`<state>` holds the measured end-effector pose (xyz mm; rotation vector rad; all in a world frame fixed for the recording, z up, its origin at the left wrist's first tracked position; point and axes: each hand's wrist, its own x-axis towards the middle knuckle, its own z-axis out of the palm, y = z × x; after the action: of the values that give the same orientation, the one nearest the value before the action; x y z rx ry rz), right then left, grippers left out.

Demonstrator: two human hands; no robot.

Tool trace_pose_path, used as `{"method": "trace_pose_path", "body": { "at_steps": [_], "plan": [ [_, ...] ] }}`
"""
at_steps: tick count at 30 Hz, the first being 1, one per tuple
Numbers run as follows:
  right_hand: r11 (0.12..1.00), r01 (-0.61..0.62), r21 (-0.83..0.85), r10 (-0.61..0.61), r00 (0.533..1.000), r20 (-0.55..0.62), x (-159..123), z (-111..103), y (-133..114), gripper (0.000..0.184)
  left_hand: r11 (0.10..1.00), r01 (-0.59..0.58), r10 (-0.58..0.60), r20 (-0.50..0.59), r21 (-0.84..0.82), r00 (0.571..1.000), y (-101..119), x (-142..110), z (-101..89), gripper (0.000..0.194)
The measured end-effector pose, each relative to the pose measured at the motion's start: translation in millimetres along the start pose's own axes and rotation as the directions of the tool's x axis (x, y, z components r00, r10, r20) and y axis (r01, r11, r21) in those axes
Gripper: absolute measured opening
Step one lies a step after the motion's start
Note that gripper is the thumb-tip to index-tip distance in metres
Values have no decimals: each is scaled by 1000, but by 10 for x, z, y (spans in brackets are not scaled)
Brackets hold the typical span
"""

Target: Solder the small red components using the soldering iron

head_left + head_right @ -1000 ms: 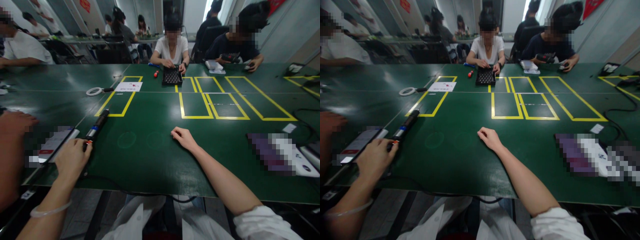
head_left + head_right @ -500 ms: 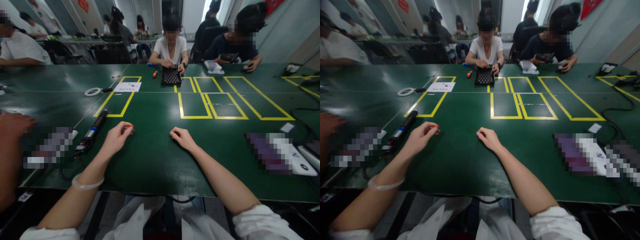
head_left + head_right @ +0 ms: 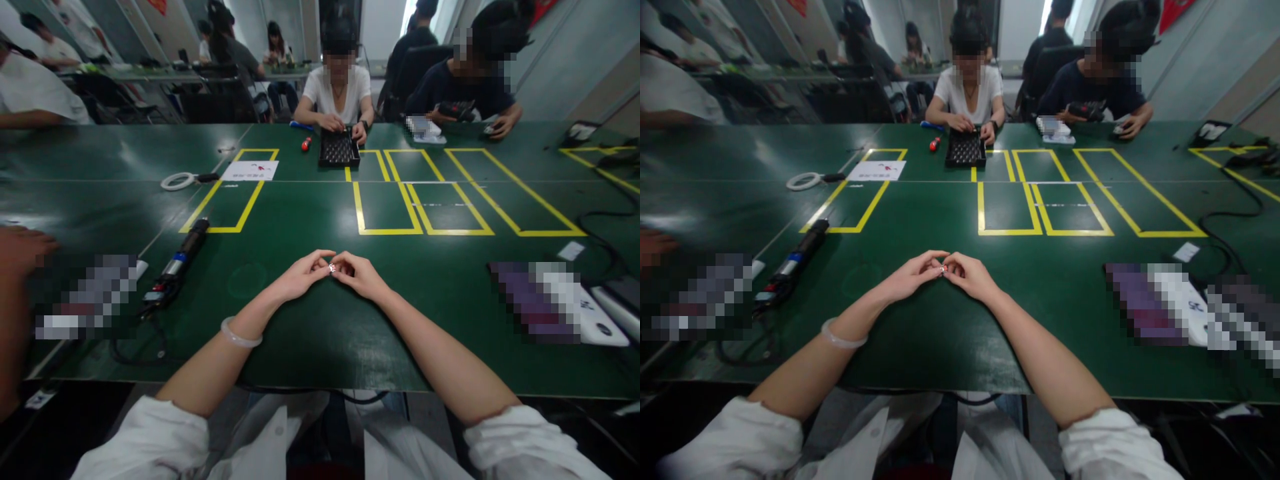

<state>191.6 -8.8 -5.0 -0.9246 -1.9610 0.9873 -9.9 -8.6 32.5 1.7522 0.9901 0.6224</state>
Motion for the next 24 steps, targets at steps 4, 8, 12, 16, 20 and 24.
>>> {"method": "trace_pose_path", "body": {
  "at_steps": [4, 8, 12, 16, 20, 24],
  "plan": [
    [999, -23, -30, 22, 1000, -22, 1, -4, -8, 13, 1000, -4, 3, -60, -29, 998, -96, -2, 26, 46],
    [997, -7, -79, 2, 998, -62, 2, 1, 21, 11, 994, -56, 69, -135, 96, 988, -109, 1, 52, 31],
    [993, 26, -114, -34, 997, -70, -2, 7, 40, 11, 973, -121, 148, -132, 195, 980, -61, -14, 66, 17],
    [994, 36, -108, -43, 997, -70, -8, 8, 27, 13, 967, -132, 163, -133, 216, 978, -67, -20, 61, 16],
    [998, 4, -65, -8, 998, -68, -8, 6, -4, 13, 964, -121, 156, -136, 238, 978, -90, -15, 52, 17],
    [1000, -18, 2, 19, 997, -71, -2, 6, -23, 15, 964, -102, 140, -141, 247, 980, -64, -18, 47, 19]
  ]
}}
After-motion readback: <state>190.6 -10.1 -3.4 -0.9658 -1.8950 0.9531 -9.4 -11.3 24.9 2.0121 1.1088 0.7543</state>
